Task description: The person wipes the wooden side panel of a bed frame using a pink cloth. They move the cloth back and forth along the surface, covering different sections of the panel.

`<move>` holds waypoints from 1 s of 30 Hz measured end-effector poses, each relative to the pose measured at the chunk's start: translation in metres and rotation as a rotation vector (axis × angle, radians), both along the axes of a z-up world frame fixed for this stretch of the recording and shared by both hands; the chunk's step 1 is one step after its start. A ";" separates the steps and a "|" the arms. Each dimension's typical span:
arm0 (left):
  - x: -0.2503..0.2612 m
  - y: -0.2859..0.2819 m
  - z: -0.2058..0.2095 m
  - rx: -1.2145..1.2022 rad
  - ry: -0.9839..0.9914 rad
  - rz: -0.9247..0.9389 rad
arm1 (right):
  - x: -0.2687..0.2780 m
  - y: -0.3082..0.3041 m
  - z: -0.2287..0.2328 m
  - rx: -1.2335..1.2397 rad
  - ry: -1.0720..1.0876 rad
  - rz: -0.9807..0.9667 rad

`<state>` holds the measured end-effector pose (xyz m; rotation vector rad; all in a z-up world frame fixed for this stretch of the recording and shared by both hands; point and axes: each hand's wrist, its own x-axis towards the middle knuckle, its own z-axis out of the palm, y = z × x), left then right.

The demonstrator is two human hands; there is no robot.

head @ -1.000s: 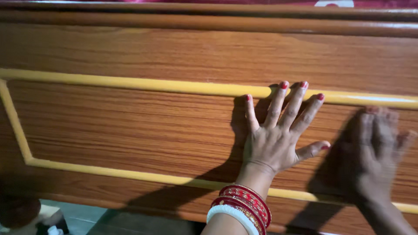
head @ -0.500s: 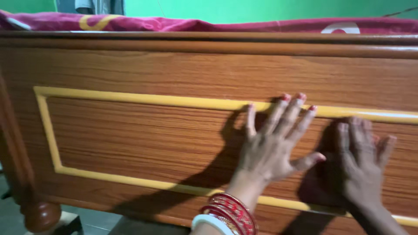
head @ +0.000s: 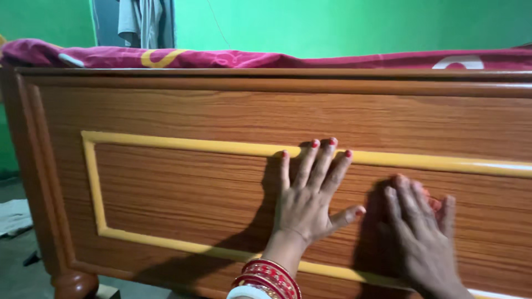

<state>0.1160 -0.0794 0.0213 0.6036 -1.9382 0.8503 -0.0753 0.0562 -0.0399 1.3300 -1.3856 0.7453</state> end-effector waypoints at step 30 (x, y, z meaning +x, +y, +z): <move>0.017 0.006 -0.003 -0.006 0.069 -0.147 | 0.055 -0.083 -0.048 -0.066 -0.037 0.115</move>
